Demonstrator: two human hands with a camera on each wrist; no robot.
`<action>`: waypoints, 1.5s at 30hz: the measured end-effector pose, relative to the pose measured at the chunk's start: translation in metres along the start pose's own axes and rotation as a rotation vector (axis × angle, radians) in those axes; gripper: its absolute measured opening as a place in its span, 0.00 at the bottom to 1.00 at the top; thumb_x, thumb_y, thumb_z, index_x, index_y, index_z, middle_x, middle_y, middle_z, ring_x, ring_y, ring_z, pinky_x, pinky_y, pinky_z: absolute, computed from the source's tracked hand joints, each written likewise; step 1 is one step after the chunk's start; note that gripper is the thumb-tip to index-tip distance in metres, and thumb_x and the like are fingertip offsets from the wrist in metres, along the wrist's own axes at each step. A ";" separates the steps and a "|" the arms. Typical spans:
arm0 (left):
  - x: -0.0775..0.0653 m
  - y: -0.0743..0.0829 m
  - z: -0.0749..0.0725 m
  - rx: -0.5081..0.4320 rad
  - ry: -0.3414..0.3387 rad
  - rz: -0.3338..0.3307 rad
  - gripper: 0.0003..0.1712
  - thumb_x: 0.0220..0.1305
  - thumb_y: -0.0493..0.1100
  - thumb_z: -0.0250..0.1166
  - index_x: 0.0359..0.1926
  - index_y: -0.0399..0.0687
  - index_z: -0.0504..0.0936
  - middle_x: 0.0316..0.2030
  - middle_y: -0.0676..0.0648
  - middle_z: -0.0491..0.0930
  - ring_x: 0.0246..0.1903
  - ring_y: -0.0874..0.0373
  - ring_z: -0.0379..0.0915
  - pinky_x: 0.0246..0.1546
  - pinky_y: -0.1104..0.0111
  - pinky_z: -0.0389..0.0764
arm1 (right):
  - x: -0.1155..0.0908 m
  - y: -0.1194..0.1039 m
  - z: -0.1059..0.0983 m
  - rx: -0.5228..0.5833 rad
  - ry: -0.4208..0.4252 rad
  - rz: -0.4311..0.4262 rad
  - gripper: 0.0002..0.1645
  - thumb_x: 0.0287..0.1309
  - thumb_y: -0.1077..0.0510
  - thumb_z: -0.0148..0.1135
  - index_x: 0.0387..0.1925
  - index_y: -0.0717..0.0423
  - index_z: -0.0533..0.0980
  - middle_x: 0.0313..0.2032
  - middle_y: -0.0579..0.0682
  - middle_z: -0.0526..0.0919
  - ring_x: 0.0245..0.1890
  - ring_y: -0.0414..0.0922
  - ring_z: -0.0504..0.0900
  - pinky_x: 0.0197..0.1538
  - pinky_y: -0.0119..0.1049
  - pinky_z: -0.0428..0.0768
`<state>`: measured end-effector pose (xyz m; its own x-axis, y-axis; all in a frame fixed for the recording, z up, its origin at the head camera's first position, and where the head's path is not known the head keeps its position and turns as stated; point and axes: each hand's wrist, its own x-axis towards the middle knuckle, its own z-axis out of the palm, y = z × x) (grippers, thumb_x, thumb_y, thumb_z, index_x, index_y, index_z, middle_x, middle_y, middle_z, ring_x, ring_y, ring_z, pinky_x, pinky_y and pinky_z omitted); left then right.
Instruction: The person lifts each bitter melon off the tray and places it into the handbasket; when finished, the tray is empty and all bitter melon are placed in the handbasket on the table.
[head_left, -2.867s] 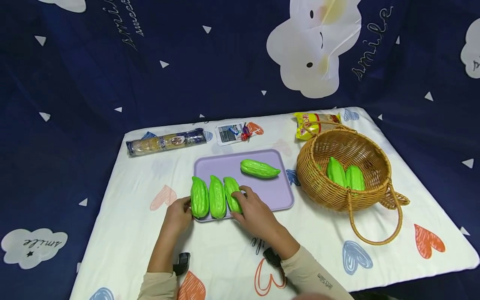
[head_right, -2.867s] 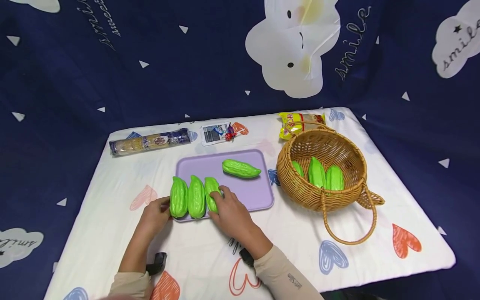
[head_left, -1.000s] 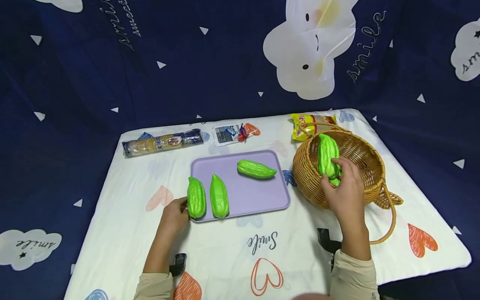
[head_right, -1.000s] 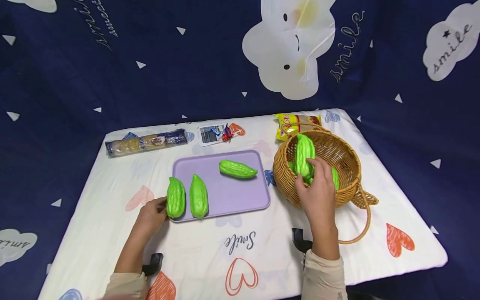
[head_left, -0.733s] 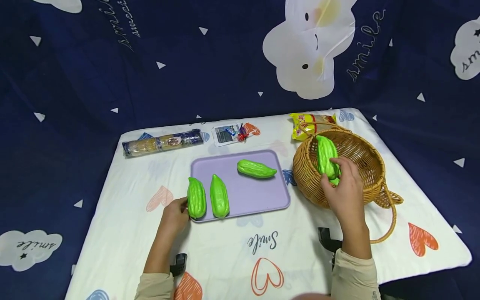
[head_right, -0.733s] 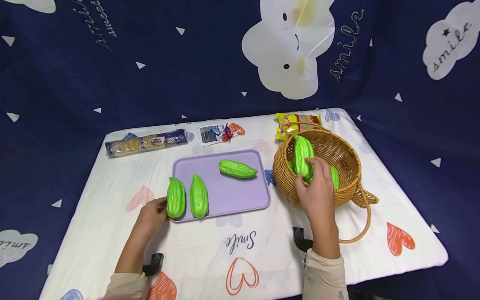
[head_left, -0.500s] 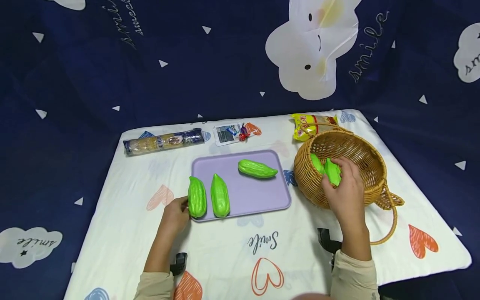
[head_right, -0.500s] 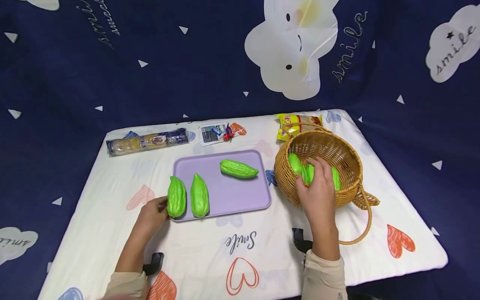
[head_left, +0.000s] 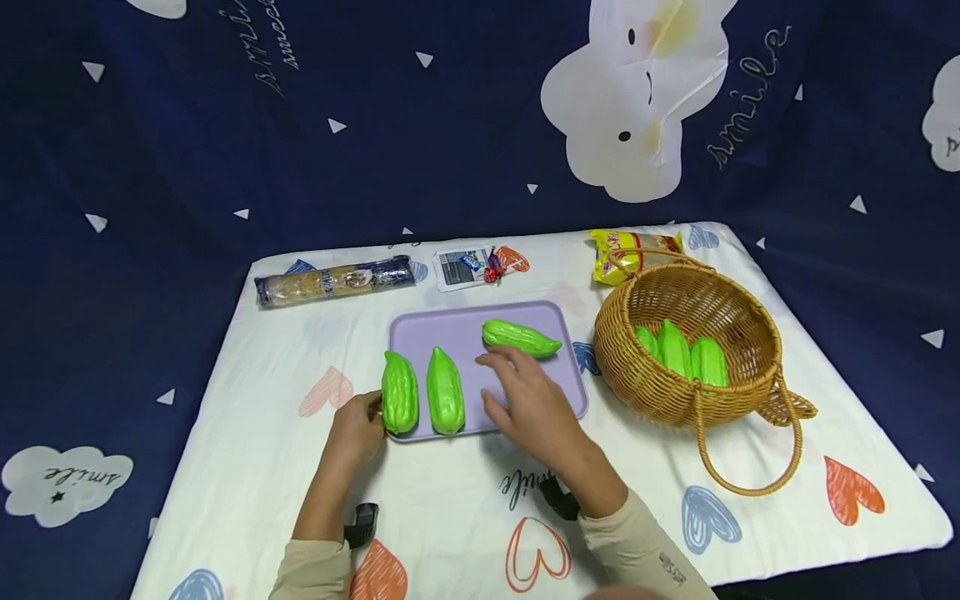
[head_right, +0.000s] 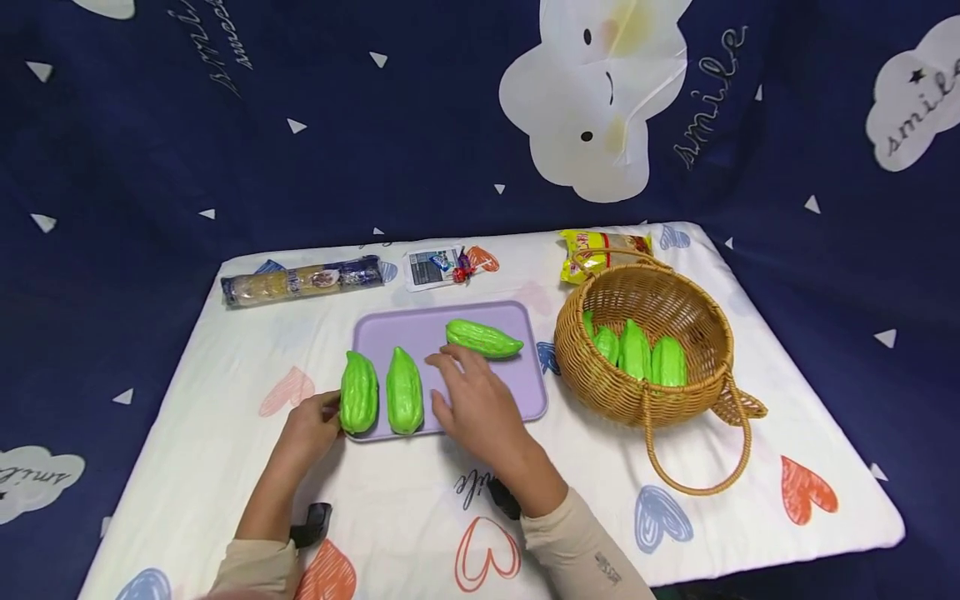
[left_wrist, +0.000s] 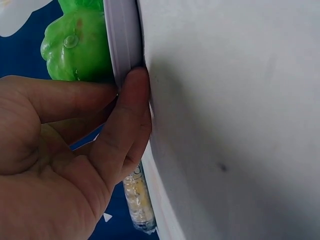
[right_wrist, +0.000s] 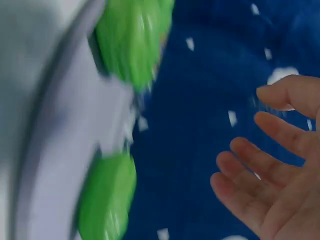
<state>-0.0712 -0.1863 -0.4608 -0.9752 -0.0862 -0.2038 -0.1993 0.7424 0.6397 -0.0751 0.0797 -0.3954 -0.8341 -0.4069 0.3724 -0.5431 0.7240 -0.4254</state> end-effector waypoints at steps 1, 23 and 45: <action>0.000 0.000 0.000 0.000 -0.003 -0.002 0.24 0.62 0.28 0.52 0.59 0.29 0.74 0.45 0.35 0.81 0.45 0.44 0.76 0.46 0.52 0.76 | 0.002 -0.005 0.008 -0.012 -0.039 -0.020 0.25 0.58 0.55 0.64 0.58 0.52 0.74 0.59 0.53 0.74 0.59 0.51 0.74 0.51 0.48 0.80; 0.001 0.004 0.000 0.002 0.010 0.005 0.24 0.61 0.28 0.52 0.59 0.29 0.74 0.44 0.36 0.81 0.45 0.44 0.77 0.45 0.52 0.76 | 0.014 -0.017 0.069 -0.035 -0.358 0.013 0.26 0.60 0.50 0.65 0.60 0.47 0.73 0.68 0.60 0.63 0.54 0.56 0.77 0.48 0.48 0.81; -0.002 0.000 0.002 0.001 0.025 -0.006 0.24 0.61 0.28 0.52 0.59 0.29 0.75 0.44 0.37 0.82 0.45 0.44 0.77 0.45 0.52 0.76 | 0.002 -0.005 -0.009 0.023 -0.054 0.058 0.24 0.54 0.57 0.68 0.55 0.50 0.75 0.68 0.56 0.64 0.60 0.57 0.73 0.49 0.50 0.81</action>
<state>-0.0692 -0.1843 -0.4617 -0.9762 -0.1069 -0.1887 -0.2047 0.7422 0.6381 -0.0735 0.0802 -0.3853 -0.8677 -0.3950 0.3018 -0.4956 0.7343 -0.4639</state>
